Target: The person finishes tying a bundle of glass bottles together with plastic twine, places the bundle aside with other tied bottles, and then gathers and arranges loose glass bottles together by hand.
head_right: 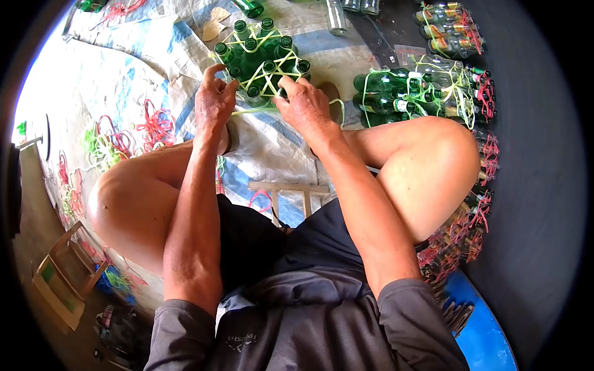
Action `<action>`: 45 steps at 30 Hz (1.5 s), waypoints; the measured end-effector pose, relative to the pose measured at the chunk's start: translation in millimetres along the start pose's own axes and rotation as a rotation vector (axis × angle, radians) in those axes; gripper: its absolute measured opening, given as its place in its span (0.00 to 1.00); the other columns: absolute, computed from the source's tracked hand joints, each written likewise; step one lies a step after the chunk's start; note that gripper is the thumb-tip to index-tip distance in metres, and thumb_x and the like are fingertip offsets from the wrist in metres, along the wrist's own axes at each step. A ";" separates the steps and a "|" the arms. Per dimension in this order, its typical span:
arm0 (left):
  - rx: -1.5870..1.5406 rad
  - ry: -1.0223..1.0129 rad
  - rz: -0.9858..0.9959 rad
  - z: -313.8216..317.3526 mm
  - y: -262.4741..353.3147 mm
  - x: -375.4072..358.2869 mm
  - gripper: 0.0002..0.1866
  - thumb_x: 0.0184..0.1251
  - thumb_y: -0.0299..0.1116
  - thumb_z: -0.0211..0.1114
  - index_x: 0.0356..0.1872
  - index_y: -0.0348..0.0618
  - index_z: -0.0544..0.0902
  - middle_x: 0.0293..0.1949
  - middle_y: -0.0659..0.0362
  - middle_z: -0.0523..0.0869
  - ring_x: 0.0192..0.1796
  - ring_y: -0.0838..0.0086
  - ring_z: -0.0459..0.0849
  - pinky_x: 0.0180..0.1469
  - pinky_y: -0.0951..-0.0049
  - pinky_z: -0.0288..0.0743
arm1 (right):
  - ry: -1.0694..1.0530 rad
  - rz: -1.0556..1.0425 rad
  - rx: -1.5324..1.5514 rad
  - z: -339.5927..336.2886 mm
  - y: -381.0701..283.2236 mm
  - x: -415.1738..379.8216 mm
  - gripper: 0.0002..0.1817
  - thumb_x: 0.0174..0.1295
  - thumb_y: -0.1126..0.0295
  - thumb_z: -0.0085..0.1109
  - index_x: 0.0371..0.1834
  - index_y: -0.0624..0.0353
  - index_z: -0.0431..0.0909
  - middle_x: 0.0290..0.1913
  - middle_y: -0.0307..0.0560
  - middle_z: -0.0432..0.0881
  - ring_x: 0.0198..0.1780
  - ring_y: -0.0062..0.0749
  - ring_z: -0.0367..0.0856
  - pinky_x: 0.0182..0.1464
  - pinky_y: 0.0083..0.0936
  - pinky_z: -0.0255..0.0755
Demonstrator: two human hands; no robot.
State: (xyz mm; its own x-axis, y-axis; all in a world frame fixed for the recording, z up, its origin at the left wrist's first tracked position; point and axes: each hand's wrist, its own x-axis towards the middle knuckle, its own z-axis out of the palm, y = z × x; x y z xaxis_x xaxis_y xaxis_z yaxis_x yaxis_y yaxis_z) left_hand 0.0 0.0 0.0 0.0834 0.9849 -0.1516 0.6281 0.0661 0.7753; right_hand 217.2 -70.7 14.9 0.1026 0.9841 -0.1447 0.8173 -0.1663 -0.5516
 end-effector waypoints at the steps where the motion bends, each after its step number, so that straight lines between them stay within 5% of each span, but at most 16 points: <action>1: 0.017 0.023 0.044 -5.2 2.6 2.0 0.31 0.72 0.37 0.73 0.75 0.48 0.81 0.30 0.48 0.90 0.35 0.57 0.90 0.44 0.54 0.82 | 0.011 -0.020 0.010 3.2 -0.4 4.0 0.21 0.63 0.55 0.79 0.56 0.50 0.88 0.48 0.59 0.92 0.51 0.62 0.91 0.53 0.51 0.84; 9: 0.119 -0.058 0.163 -7.8 3.9 16.3 0.24 0.72 0.38 0.72 0.68 0.44 0.89 0.31 0.47 0.91 0.33 0.57 0.90 0.42 0.58 0.82 | 0.009 -0.074 -0.075 -6.4 6.1 6.6 0.17 0.63 0.60 0.76 0.53 0.49 0.89 0.47 0.55 0.92 0.51 0.61 0.91 0.54 0.53 0.84; 12: 0.144 -0.124 0.091 -8.9 12.5 20.3 0.22 0.72 0.42 0.69 0.65 0.50 0.91 0.44 0.42 0.94 0.49 0.42 0.92 0.54 0.48 0.84 | -0.023 -0.092 -0.109 -22.8 12.3 17.4 0.17 0.63 0.61 0.74 0.54 0.49 0.90 0.50 0.55 0.92 0.54 0.60 0.90 0.55 0.53 0.84; 21: 0.145 -0.040 0.155 39.1 51.7 2.5 0.17 0.71 0.42 0.71 0.53 0.44 0.92 0.39 0.38 0.92 0.46 0.38 0.92 0.51 0.41 0.85 | -0.085 -0.072 -0.300 -76.5 54.6 63.5 0.18 0.65 0.64 0.74 0.59 0.43 0.91 0.51 0.50 0.93 0.59 0.56 0.90 0.61 0.51 0.82; 23: 0.222 -0.043 0.153 53.2 55.5 -3.3 0.22 0.71 0.44 0.72 0.59 0.41 0.92 0.39 0.40 0.93 0.45 0.42 0.93 0.51 0.49 0.86 | -0.129 -0.084 -0.348 -87.6 59.1 77.1 0.19 0.64 0.66 0.73 0.59 0.42 0.91 0.52 0.49 0.94 0.60 0.55 0.90 0.63 0.50 0.82; 31: 0.244 -0.019 0.155 58.5 55.9 -7.2 0.23 0.72 0.44 0.70 0.60 0.39 0.91 0.38 0.41 0.94 0.45 0.42 0.93 0.51 0.47 0.86 | -0.048 -0.139 -0.325 -94.5 39.6 69.5 0.22 0.67 0.68 0.66 0.65 0.46 0.88 0.65 0.55 0.86 0.67 0.56 0.86 0.64 0.50 0.83; 33: 0.242 -0.010 0.164 59.5 55.3 -6.0 0.23 0.72 0.44 0.70 0.60 0.40 0.91 0.38 0.41 0.94 0.45 0.42 0.93 0.51 0.47 0.86 | -0.058 -0.157 -0.188 -88.2 18.4 64.1 0.35 0.59 0.55 0.81 0.70 0.52 0.80 0.65 0.56 0.82 0.69 0.56 0.83 0.66 0.54 0.80; 36: 0.265 -0.038 0.177 57.2 57.5 -5.7 0.23 0.73 0.44 0.69 0.61 0.40 0.91 0.39 0.41 0.94 0.46 0.42 0.93 0.51 0.46 0.85 | -0.060 -0.195 -0.390 -70.1 7.8 50.9 0.46 0.53 0.51 0.86 0.74 0.52 0.75 0.66 0.50 0.82 0.71 0.50 0.81 0.68 0.53 0.70; 42: 0.365 -0.117 0.234 45.6 63.7 -4.5 0.22 0.72 0.45 0.70 0.58 0.39 0.90 0.41 0.37 0.93 0.46 0.38 0.92 0.51 0.42 0.85 | 0.144 -0.197 -0.352 -44.0 12.1 46.2 0.42 0.49 0.56 0.89 0.69 0.46 0.78 0.62 0.40 0.85 0.66 0.43 0.83 0.62 0.51 0.66; 45: 0.462 -0.171 0.242 40.4 70.0 -0.7 0.22 0.72 0.45 0.70 0.58 0.40 0.90 0.40 0.37 0.93 0.46 0.39 0.93 0.51 0.41 0.85 | 0.122 -0.152 -0.348 -45.2 11.5 46.8 0.46 0.48 0.54 0.87 0.74 0.44 0.78 0.61 0.40 0.84 0.65 0.40 0.83 0.63 0.46 0.65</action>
State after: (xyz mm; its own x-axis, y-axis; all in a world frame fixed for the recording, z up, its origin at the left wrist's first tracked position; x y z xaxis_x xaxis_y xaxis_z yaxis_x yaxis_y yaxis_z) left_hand 75.1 -2.5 29.6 0.3681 0.9207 -0.1297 0.8467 -0.2742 0.4560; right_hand 257.1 -23.8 38.9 0.0147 0.9995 0.0271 0.9694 -0.0076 -0.2452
